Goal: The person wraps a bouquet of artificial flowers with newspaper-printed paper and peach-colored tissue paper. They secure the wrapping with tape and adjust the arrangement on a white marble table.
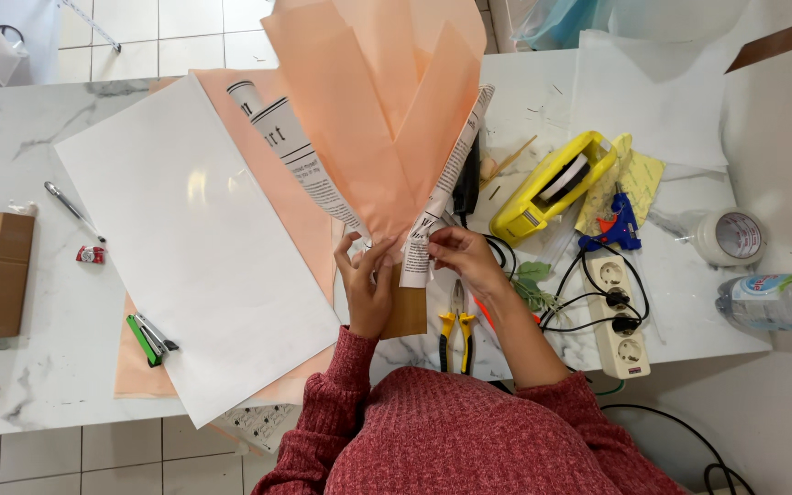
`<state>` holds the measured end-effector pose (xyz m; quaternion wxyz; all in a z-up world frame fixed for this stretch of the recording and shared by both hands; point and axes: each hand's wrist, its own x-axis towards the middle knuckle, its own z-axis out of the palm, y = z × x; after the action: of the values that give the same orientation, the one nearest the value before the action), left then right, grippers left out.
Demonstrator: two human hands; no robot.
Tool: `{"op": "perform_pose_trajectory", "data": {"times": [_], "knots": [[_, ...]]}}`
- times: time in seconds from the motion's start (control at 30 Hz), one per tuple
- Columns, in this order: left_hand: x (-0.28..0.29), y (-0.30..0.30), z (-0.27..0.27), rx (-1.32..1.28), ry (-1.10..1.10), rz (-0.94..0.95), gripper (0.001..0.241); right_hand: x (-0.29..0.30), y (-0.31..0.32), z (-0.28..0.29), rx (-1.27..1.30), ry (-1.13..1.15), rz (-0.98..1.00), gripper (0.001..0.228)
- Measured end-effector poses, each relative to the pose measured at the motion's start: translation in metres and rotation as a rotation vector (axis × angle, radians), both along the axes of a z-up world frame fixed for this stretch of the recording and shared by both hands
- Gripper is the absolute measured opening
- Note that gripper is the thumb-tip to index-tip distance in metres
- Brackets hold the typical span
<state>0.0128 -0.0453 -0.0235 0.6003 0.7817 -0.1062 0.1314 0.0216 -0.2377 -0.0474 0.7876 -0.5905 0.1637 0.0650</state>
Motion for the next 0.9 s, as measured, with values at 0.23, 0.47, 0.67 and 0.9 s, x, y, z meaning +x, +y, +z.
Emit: {"op": "perform_pose_trajectory", "data": {"times": [0.23,0.47,0.67,0.9], "knots": [[-0.002,-0.004,0.009,-0.029,0.017,0.001,0.025,-0.010,0.006,0.009,-0.063,-0.015,-0.056,0.018],[-0.004,-0.012,0.017,0.015,0.039,0.033,0.029,-0.034,0.043,0.065,-0.403,-0.298,-0.151,0.040],[-0.007,-0.012,0.027,0.004,-0.036,-0.053,0.032,-0.045,0.059,0.075,-0.729,-0.417,-0.075,0.051],[-0.005,-0.010,0.024,-0.030,-0.059,-0.043,0.037,-0.044,0.067,0.058,-0.839,-0.497,-0.084,0.039]]}}
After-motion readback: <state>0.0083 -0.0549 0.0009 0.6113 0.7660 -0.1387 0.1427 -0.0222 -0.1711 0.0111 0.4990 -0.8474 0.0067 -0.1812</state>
